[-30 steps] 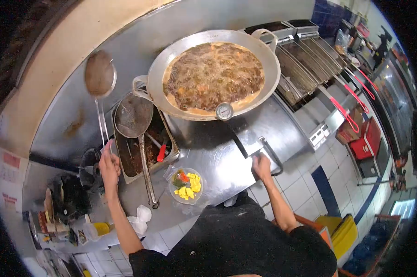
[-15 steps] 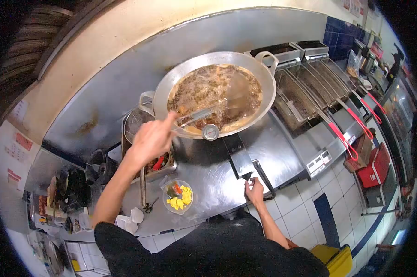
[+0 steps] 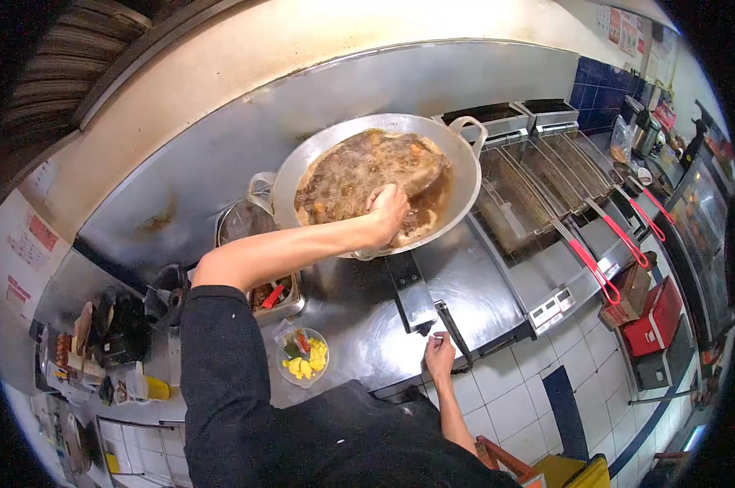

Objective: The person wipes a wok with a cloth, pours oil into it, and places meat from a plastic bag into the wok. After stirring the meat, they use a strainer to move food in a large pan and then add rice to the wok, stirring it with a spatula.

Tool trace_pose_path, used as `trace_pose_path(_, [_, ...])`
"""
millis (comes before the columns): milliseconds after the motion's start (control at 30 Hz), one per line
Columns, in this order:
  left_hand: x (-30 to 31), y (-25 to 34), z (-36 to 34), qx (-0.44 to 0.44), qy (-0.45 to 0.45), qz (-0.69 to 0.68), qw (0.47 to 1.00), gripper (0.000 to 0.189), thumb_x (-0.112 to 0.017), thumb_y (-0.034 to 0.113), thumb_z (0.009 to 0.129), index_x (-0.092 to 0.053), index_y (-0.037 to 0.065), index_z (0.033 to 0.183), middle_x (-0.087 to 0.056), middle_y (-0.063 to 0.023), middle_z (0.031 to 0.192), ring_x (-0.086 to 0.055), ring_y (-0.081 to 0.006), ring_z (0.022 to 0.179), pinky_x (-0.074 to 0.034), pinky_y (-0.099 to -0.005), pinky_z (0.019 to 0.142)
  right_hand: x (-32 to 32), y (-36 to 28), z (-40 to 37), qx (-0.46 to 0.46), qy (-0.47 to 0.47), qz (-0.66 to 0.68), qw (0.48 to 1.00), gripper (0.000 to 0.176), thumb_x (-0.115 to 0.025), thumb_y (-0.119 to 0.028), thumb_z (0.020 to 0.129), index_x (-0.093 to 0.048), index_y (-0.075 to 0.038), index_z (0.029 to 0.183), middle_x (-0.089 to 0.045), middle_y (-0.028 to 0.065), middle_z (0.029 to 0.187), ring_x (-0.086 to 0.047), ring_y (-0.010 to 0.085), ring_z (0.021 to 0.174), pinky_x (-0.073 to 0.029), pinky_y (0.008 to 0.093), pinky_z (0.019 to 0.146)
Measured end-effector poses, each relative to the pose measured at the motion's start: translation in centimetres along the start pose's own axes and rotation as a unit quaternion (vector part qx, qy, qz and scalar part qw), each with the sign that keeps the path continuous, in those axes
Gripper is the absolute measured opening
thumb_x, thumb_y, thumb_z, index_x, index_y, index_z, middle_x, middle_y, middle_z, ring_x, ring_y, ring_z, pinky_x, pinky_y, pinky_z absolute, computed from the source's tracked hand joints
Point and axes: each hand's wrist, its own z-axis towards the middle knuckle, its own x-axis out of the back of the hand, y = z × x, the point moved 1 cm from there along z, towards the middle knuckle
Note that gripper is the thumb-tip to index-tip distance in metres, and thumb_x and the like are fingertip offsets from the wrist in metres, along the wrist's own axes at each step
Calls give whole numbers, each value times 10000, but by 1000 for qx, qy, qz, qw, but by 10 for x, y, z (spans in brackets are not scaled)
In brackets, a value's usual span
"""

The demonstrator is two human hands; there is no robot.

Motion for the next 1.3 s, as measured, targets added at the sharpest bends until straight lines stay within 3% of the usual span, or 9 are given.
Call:
trace_pose_path(133, [-60,-6,22,58,42,34,997,84,-634,192,747,-676,134,703,-640,18,680,-632,-139,594,-474,-318,419,11,-7,2,-18,48,-30,998,130,-599,-110,820,-579,-8,897,-610,129,615,-589,231,548,-447,347,546])
trace_pose_path(200, [-110,-21,41,53,68,-29,996,94,-616,149,760,-673,103,819,-639,-3,665,-631,-141,592,-491,-305,478,13,-2,0,-29,53,-9,998,120,-602,-108,817,-589,-19,896,-601,121,602,-583,220,540,-444,345,538])
trace_pose_path(333, [-120,-68,-14,116,115,-121,979,456,-580,74,769,-525,57,1221,-644,-61,676,-646,-204,625,-506,-347,539,21,-6,-3,-19,63,-28,997,129,-601,-111,817,-592,-13,901,-596,109,598,-575,195,536,-444,331,537])
trace_pose_path(433, [-142,-88,-50,151,183,-180,955,504,-569,69,746,-546,124,1246,-653,-90,676,-656,-228,619,-511,-385,529,25,0,-4,-21,71,-34,997,133,-597,-127,819,-607,-16,890,-580,99,593,-557,171,532,-441,312,538])
trace_pose_path(533, [-135,-99,-99,181,142,-266,936,643,-572,68,733,-428,151,1354,-643,-149,696,-647,-312,647,-513,-427,560,29,4,-7,-16,86,-52,995,131,-602,-131,814,-602,-20,884,-566,83,588,-536,158,525,-437,298,537])
trace_pose_path(633, [-122,-102,-155,201,120,-361,903,610,-578,75,735,-463,181,1324,-633,-202,735,-628,-380,695,-510,-459,629,34,11,-8,-53,71,-38,995,104,-597,-106,822,-597,-16,873,-556,59,596,-515,116,533,-438,286,540])
trace_pose_path(933, [-124,-98,-268,247,92,-526,809,514,-569,131,812,-478,162,1317,-601,-198,664,-600,-375,637,-474,-443,654,52,-4,-5,-50,68,-40,996,102,-566,-90,843,-579,10,858,-598,76,609,-568,141,557,-459,290,560])
trace_pose_path(1067, [-74,-101,-290,243,102,-506,821,525,-577,121,810,-472,167,1322,-597,-195,652,-596,-366,622,-470,-440,635,47,-9,2,-68,46,-53,995,96,-570,-84,841,-581,9,861,-592,67,618,-549,138,561,-445,286,567])
trace_pose_path(1300, [-34,-96,-208,61,131,-380,914,521,-563,95,780,-496,159,1293,-624,-162,672,-626,-335,633,-498,-442,576,31,8,16,-35,33,-18,999,93,-570,-90,848,-581,1,864,-560,52,605,-508,120,558,-423,278,544])
